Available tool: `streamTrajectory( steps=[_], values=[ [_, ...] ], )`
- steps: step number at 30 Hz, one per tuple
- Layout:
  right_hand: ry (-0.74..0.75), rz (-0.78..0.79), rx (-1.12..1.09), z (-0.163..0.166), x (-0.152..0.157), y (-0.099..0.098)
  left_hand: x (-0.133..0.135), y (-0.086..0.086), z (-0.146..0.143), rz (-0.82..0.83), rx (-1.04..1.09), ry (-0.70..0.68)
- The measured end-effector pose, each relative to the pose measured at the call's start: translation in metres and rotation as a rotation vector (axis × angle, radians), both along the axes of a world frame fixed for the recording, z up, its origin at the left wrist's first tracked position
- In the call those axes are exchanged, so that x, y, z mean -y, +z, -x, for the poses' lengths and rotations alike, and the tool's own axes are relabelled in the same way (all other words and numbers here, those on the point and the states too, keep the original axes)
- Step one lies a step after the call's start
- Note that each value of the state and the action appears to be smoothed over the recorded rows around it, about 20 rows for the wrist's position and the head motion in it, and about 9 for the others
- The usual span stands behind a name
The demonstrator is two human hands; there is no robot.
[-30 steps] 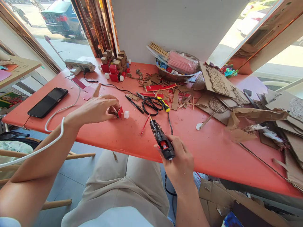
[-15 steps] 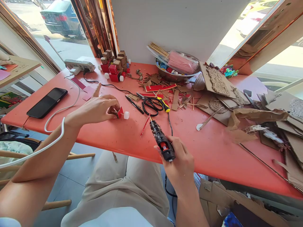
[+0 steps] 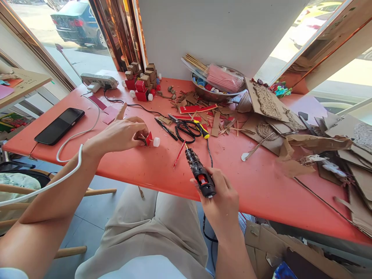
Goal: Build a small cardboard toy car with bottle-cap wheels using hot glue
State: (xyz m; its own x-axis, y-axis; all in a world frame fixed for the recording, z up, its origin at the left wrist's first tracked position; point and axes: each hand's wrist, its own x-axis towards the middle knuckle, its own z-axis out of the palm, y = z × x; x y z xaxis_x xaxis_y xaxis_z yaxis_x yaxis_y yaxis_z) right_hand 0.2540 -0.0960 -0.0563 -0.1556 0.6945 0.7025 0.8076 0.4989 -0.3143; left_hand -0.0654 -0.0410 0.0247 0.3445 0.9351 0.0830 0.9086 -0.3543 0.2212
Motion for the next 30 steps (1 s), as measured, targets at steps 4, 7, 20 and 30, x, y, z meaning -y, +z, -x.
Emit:
streamTrajectory(
  steps=[4, 7, 20, 30],
  values=[
    [0.007, -0.047, 0.011, -0.0003, -0.0002, -0.0002, -0.0005, -0.0003, 0.0, 0.015, -0.012, 0.002],
    [0.022, -0.048, -0.002, 0.0, -0.0005, 0.0004, -0.0013, -0.0005, 0.0002, 0.011, -0.011, -0.006],
    [-0.002, -0.058, 0.038, -0.0002, -0.0034, -0.0012, -0.0008, 0.0008, 0.0026, 0.048, -0.01, -0.02],
    [0.021, -0.002, 0.044, -0.0029, -0.0035, 0.0044, -0.0012, 0.0009, -0.0011, 0.017, -0.029, -0.006]
  ],
)
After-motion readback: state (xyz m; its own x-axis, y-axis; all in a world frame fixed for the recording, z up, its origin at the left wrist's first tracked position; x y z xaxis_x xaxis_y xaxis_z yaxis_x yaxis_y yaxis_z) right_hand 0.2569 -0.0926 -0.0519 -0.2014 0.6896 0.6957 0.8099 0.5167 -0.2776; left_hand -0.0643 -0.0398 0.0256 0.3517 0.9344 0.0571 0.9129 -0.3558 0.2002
